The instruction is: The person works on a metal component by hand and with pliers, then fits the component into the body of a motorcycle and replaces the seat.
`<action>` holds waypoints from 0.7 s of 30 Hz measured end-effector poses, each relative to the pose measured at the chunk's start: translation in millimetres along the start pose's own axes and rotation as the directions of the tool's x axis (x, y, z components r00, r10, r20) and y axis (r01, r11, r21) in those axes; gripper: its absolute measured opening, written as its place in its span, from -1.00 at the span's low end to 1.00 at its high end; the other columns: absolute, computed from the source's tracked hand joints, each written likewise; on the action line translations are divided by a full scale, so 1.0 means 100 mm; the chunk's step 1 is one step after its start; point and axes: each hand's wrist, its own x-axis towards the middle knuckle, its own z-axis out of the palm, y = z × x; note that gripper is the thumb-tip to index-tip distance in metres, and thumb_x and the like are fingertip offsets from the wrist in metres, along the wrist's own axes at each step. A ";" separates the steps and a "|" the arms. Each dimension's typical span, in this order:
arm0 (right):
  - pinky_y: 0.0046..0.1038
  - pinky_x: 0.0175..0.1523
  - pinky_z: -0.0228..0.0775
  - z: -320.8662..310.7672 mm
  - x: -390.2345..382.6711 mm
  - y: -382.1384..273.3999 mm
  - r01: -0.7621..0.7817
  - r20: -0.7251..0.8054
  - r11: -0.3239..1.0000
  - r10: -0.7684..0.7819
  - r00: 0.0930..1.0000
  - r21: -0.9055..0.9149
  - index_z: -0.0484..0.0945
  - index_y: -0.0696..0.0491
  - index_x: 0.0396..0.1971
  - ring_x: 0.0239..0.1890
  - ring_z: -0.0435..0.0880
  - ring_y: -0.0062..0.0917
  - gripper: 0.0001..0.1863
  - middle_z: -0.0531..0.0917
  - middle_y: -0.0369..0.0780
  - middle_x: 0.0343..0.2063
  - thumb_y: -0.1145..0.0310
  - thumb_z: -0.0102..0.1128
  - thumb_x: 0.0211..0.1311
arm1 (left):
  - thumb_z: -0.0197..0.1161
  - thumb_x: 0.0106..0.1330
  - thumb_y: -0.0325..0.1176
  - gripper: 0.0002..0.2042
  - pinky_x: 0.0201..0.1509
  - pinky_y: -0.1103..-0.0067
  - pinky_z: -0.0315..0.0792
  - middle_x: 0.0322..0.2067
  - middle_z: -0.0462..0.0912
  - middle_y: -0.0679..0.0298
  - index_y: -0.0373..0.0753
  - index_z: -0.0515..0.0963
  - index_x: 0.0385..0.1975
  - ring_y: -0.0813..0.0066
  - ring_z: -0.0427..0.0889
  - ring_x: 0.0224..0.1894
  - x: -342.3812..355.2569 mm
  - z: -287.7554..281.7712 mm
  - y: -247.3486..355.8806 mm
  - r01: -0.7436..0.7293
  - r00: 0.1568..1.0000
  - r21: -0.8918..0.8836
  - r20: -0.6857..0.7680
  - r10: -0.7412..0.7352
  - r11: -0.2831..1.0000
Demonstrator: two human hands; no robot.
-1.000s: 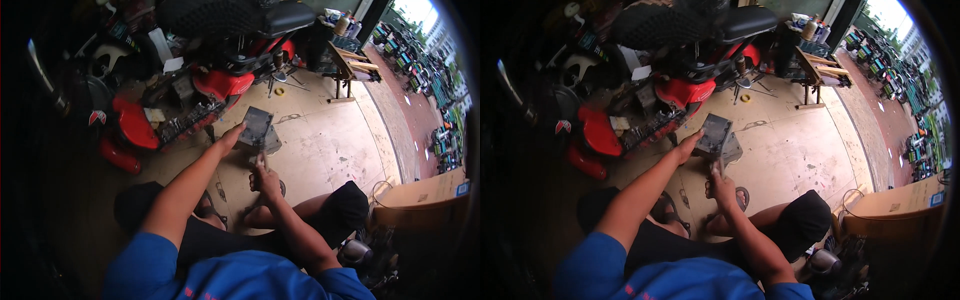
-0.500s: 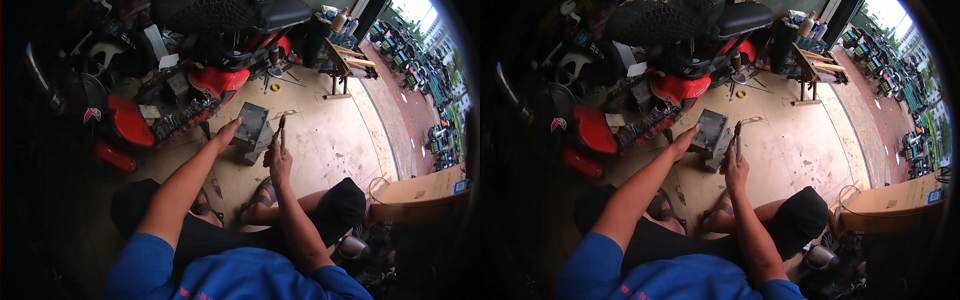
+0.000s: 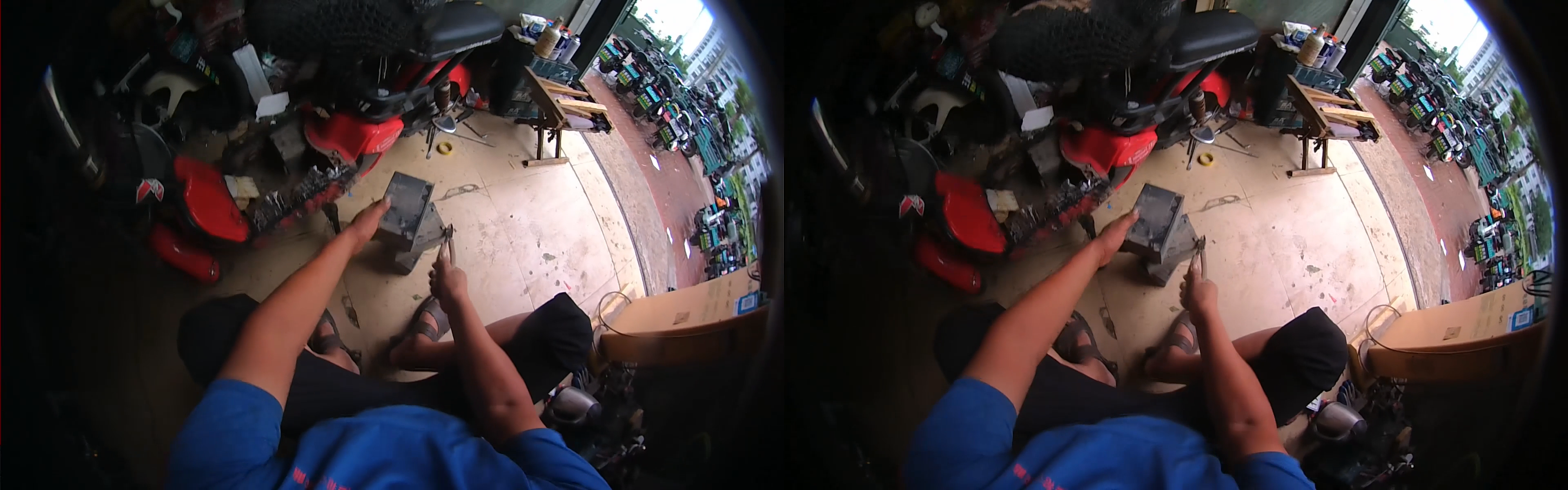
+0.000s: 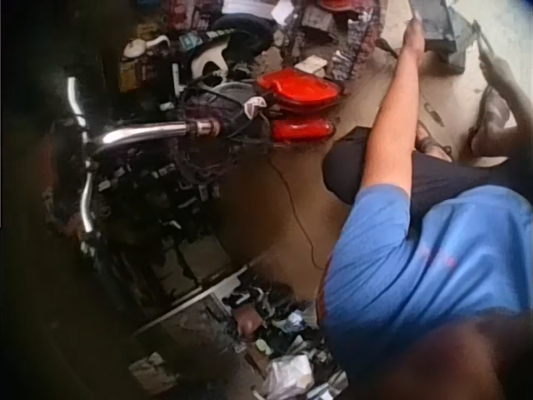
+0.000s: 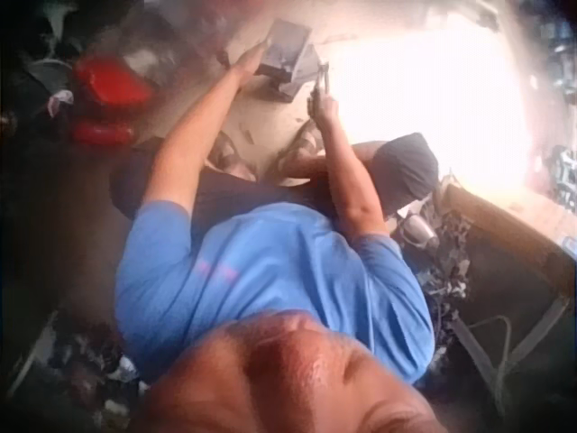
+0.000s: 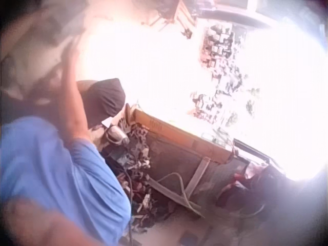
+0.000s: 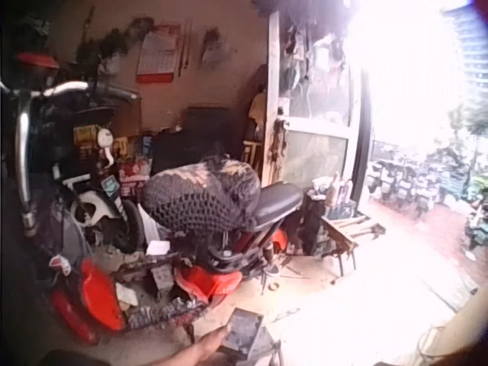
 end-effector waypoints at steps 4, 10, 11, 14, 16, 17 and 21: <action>-0.51 -0.59 0.19 0.21 -0.28 -0.40 0.564 0.002 0.825 -0.564 0.826 -0.044 0.57 0.18 -0.25 -0.73 0.35 -0.66 -0.54 0.42 -0.36 -0.74 0.01 0.07 0.50 | -0.04 0.44 0.34 -0.13 0.57 0.41 -0.14 0.53 0.10 0.22 -0.22 0.07 0.53 0.36 0.03 0.55 -0.03 -0.11 -0.05 -0.008 0.999 0.033 -0.039 0.010 0.999; -0.39 -0.60 0.29 -0.05 0.10 0.08 0.087 0.003 0.993 -0.087 0.996 -0.075 0.55 0.15 -0.39 -0.68 0.49 -0.53 -0.56 0.54 -0.28 -0.67 0.00 0.21 0.39 | -0.06 0.46 0.31 -0.16 0.57 0.41 -0.14 0.52 0.12 0.22 -0.21 0.09 0.53 0.36 0.04 0.55 0.17 -0.15 -0.18 -0.092 0.996 0.011 0.005 0.092 0.996; -0.42 -0.60 0.27 -0.25 0.23 0.05 0.473 -0.001 0.717 -0.552 0.834 -0.512 0.54 0.14 -0.40 -0.68 0.49 -0.55 -0.57 0.54 -0.29 -0.66 0.01 0.18 0.41 | -0.07 0.46 0.31 -0.17 0.57 0.41 -0.15 0.53 0.12 0.22 -0.20 0.09 0.53 0.36 0.03 0.56 0.16 0.13 -0.04 -0.067 0.997 0.061 -0.024 0.069 0.996; -0.56 -0.60 0.18 0.23 -0.26 -0.40 0.510 0.045 0.839 -0.526 0.849 0.189 0.51 0.09 -0.39 -0.72 0.39 -0.64 -0.56 0.47 -0.33 -0.71 -0.01 0.08 0.49 | -0.07 0.46 0.31 -0.17 0.57 0.42 -0.15 0.53 0.11 0.22 -0.20 0.08 0.53 0.36 0.02 0.56 -0.01 -0.14 -0.06 -0.027 0.999 0.033 -0.025 0.027 0.999; -0.54 -0.60 0.17 0.31 -0.35 -0.43 0.692 -0.022 0.722 -0.692 0.721 -0.018 0.49 0.07 -0.41 -0.73 0.34 -0.64 -0.55 0.43 -0.37 -0.72 -0.03 0.07 0.50 | -0.08 0.47 0.30 -0.17 0.57 0.41 -0.15 0.53 0.11 0.22 -0.20 0.07 0.53 0.35 0.02 0.56 -0.10 -0.12 -0.01 0.017 0.999 0.028 -0.028 -0.016 0.999; -0.52 -0.61 0.18 0.27 -0.28 -0.30 0.549 -0.015 0.832 -0.552 0.834 -0.087 0.48 0.07 -0.48 -0.72 0.36 -0.63 -0.54 0.42 -0.36 -0.72 -0.01 0.08 0.50 | -0.08 0.50 0.24 -0.24 0.53 0.44 -0.04 0.46 0.23 0.23 -0.24 0.16 0.49 0.37 0.16 0.48 -0.12 -0.07 0.04 0.002 0.997 0.028 -0.080 0.000 1.000; -0.47 -0.62 0.21 0.01 0.16 0.11 0.483 0.031 0.792 -0.510 0.860 -0.375 0.53 0.07 -0.49 -0.73 0.41 -0.57 -0.53 0.43 -0.30 -0.74 -0.04 0.13 0.46 | -0.07 0.48 0.27 -0.19 0.55 0.47 -0.09 0.51 0.15 0.22 -0.23 0.10 0.52 0.38 0.09 0.53 0.06 0.00 -0.08 -0.058 0.998 0.055 -0.029 0.060 0.997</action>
